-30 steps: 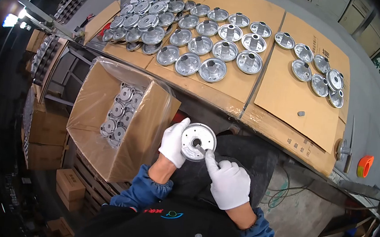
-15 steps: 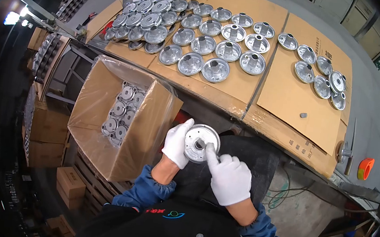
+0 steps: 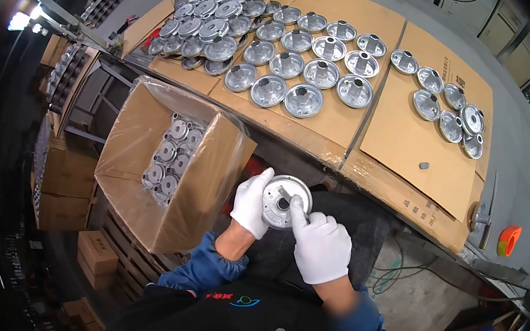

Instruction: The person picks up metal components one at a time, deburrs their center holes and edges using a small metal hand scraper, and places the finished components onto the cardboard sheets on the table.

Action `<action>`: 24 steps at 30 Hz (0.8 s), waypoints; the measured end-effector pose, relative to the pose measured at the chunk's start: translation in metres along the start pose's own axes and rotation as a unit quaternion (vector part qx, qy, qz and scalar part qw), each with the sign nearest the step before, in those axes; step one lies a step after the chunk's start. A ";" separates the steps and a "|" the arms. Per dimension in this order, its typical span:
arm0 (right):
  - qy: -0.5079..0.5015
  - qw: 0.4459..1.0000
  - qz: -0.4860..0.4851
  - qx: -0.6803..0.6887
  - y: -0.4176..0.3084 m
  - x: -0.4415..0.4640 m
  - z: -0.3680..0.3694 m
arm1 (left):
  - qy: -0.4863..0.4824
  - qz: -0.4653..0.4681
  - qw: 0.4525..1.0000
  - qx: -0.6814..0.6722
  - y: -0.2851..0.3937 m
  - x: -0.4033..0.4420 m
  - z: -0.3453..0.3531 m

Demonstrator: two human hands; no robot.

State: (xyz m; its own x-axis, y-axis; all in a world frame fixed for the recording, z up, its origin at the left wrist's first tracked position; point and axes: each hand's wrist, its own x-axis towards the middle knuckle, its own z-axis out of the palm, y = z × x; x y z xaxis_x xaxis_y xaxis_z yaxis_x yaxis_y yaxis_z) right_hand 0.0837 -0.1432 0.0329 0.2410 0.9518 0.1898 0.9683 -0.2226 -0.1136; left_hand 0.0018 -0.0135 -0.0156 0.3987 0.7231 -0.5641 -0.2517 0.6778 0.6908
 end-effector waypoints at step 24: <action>0.051 0.998 -0.028 -0.012 -0.011 0.022 0.005 | 0.112 0.097 0.984 -0.103 0.003 -0.008 0.008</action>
State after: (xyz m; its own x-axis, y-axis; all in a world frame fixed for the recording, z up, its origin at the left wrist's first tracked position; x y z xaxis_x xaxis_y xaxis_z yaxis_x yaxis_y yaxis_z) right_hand 0.0785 -0.1191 0.0336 0.1916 0.9364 0.2940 0.9813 -0.1768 -0.0765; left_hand 0.0046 -0.0177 -0.0054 0.1271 0.8373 -0.5318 -0.4858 0.5200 0.7026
